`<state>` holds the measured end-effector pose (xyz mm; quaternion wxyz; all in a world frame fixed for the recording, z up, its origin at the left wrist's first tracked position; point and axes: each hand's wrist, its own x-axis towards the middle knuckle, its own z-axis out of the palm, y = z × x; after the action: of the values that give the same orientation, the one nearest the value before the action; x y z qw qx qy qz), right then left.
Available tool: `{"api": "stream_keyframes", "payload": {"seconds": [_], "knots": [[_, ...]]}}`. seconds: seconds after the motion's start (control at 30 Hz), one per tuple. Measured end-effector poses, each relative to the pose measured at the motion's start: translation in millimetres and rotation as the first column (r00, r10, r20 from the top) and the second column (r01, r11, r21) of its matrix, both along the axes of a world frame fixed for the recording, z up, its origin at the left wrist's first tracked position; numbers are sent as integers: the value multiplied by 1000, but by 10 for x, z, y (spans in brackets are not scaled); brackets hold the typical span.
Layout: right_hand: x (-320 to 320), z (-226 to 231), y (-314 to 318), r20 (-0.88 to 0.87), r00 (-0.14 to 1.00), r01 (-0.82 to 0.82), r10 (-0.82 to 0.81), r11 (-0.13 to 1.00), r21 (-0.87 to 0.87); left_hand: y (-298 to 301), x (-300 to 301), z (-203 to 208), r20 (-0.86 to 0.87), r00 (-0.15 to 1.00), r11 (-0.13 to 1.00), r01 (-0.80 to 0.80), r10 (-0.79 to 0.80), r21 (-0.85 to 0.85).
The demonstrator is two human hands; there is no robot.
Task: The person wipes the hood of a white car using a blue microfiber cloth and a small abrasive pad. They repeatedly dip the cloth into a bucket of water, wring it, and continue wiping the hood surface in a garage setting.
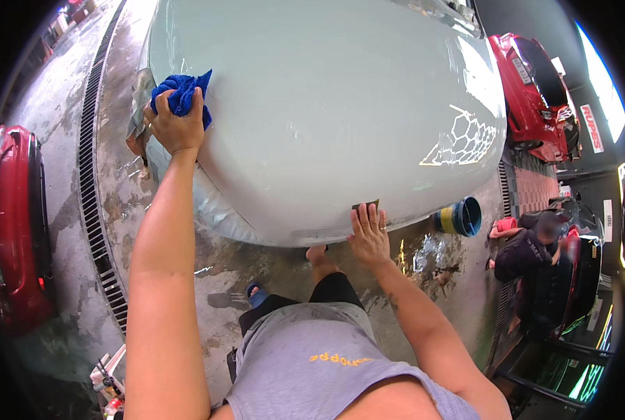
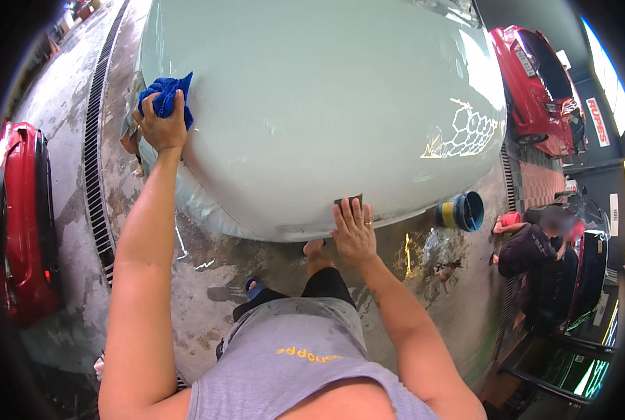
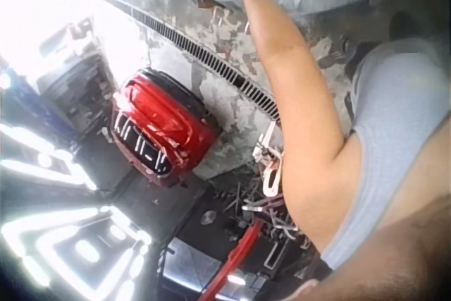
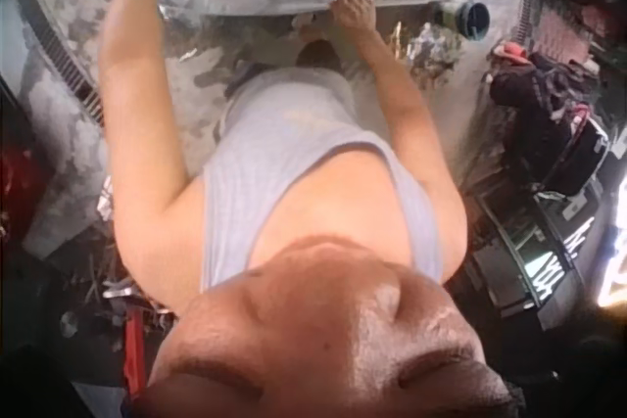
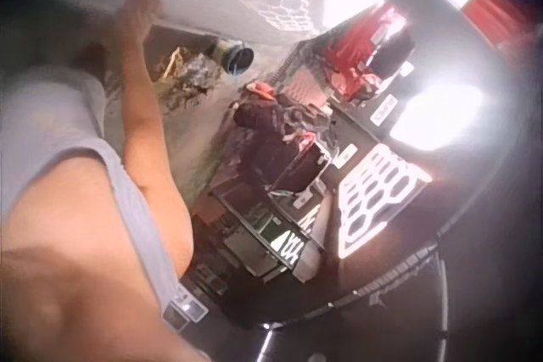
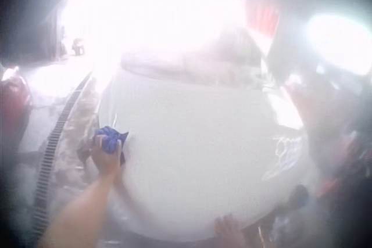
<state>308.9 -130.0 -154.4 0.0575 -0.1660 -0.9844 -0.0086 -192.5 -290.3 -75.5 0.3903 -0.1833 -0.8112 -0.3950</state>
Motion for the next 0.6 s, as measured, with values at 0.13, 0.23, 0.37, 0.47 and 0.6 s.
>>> {"api": "stream_keyframes", "payload": {"seconds": [0.13,0.23,0.37,0.47,0.6], "knots": [[-1167,856,372,-44,999,11,-13,999,-35,-88,-6,68,-17,999,999,51,-51,3],[-2692,1356,1244,-122,992,-34,30,999,-27,-176,89,58,7,999,999,41,-41,28],[-4304,1828,2411,-50,998,49,-46,997,58,-84,108,116,-18,996,996,83,-83,33],[-4726,1986,2659,-70,991,112,-111,994,9,-41,95,90,-48,987,988,151,-152,-19],[-3934,1622,1903,-68,998,4,2,997,78,-169,69,68,4,999,998,53,-54,12]]}}
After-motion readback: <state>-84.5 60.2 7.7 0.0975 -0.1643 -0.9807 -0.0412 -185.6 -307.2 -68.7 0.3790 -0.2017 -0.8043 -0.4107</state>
